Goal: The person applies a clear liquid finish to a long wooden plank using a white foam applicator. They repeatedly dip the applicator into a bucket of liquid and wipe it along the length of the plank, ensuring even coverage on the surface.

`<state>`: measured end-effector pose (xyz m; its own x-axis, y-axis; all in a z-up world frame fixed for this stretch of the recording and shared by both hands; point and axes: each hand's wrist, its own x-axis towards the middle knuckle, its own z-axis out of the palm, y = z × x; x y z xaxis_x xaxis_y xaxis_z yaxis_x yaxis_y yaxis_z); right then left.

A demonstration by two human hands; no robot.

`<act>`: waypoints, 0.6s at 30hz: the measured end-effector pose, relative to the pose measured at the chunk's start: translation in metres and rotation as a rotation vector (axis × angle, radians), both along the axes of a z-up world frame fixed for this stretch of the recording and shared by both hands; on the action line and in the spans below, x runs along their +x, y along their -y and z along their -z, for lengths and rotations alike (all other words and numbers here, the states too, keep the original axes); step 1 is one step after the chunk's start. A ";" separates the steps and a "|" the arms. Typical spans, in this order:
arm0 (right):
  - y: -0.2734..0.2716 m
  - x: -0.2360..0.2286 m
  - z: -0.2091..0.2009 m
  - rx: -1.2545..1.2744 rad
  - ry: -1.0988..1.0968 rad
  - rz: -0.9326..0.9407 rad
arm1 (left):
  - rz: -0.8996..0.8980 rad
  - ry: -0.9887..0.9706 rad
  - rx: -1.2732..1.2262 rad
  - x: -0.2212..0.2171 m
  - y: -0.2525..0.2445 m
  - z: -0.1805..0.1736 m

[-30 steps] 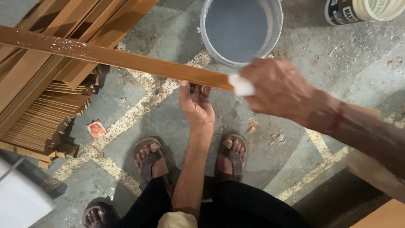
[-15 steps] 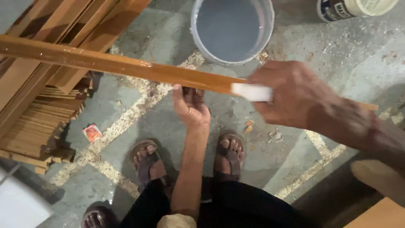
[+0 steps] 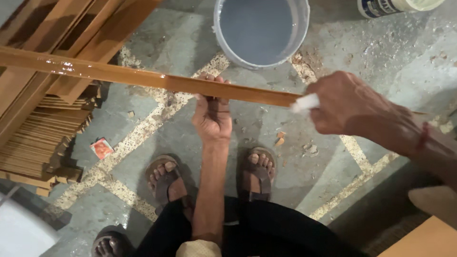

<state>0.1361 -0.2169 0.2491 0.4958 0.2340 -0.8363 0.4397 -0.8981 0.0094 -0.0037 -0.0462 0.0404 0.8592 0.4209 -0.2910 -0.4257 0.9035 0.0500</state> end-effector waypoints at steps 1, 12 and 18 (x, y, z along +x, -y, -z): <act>0.002 0.000 -0.007 0.017 0.024 -0.094 | -0.006 -0.006 -0.004 -0.002 0.000 0.004; -0.075 0.003 0.033 1.146 0.221 -0.184 | 0.017 -0.044 -0.005 -0.004 0.002 0.038; -0.104 0.011 0.046 1.163 0.196 -0.119 | 0.055 -0.109 -0.104 -0.005 0.001 0.044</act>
<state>0.1471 -0.1130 0.2036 0.5157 0.8568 -0.0028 0.6029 -0.3652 -0.7093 -0.0091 -0.0476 -0.0038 0.8412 0.3366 -0.4232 -0.3722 0.9281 -0.0017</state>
